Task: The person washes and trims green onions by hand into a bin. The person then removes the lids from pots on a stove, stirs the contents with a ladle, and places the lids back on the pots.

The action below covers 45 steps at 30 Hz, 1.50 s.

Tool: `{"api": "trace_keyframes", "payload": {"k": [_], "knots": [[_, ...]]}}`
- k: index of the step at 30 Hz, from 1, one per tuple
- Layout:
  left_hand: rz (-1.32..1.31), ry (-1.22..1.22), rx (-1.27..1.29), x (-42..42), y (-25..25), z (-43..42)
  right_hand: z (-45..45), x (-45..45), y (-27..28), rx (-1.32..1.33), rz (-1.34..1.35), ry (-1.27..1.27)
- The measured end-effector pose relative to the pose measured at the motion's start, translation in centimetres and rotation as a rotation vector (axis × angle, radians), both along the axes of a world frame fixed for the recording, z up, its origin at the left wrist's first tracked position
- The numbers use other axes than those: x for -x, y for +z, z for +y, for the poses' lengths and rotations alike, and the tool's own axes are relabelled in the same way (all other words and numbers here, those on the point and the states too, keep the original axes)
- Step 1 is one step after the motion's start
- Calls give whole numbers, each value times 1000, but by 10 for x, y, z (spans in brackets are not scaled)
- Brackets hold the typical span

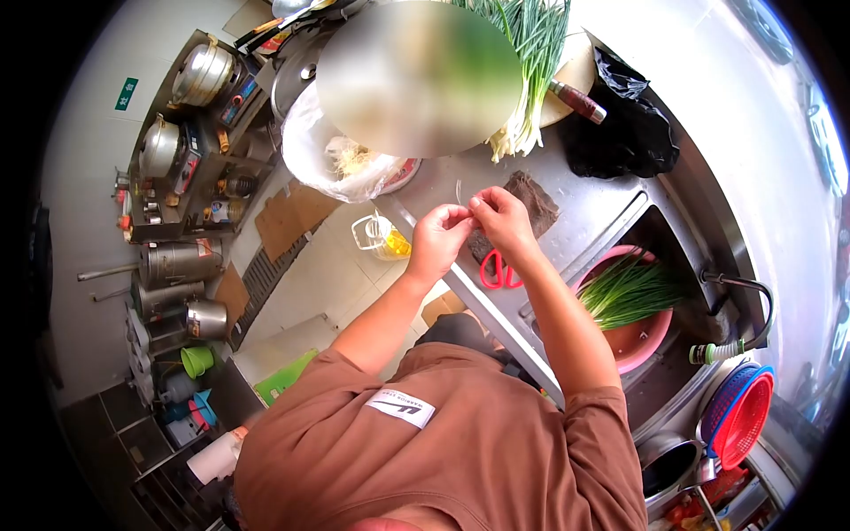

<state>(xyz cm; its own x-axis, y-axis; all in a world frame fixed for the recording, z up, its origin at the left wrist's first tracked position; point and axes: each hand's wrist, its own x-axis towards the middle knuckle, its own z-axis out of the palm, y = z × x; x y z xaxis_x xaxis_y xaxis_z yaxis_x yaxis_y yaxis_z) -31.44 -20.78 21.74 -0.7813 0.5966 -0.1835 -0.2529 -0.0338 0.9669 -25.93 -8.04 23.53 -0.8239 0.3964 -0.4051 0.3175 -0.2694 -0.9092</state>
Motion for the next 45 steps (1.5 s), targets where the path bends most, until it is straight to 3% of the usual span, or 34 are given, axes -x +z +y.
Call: {"api": "trace_keyframes", "payload": {"k": [2,5,6,8,11,15,18,20,22,24,25,28,32,36,38,40,43,44,45], "knots": [[-114,34,74,3,-10,-7,-3,-8,-5,11,1,-58],[601,109,520,24,-38,-9,-4,-24,-15,75,-16,-192],[598,107,521,31,-40,-2,-4,-28,-18,80,-19,-219],[858,99,784,43,-42,14,-4,-36,-22,85,-19,-239],[883,-80,888,59,-74,28,-6,-48,-22,109,31,-235],[821,-64,896,57,-80,30,-6,-63,-15,61,46,-245],[743,57,709,40,-77,17,-6,-66,-13,30,23,-247],[109,-78,251,23,-44,5,-9,-63,-14,11,10,-224],[-262,-110,-39,3,-3,-2,-18,-52,-17,-550,142,-203],[-429,-189,-130,0,26,-18,-33,-37,12,-723,209,-172],[-491,-114,-172,-1,38,-22,-37,-31,18,-880,281,-120],[-563,25,-230,8,67,-36,-54,-13,40,-1163,447,-48],[-526,91,-269,20,94,-55,-71,-1,79,-1422,415,80],[-463,95,-347,36,115,-62,-74,9,104,-1288,490,183],[-203,136,-421,60,127,-63,-74,3,112,-897,494,152],[79,310,-434,85,159,-62,-66,-9,102,-902,506,135],[699,503,-365,129,167,-55,-50,-41,74,-927,498,123],[700,499,-363,148,154,-51,-47,-54,62,-924,497,120],[1042,293,218,171,128,-52,-44,-70,50,-908,472,83]]}}
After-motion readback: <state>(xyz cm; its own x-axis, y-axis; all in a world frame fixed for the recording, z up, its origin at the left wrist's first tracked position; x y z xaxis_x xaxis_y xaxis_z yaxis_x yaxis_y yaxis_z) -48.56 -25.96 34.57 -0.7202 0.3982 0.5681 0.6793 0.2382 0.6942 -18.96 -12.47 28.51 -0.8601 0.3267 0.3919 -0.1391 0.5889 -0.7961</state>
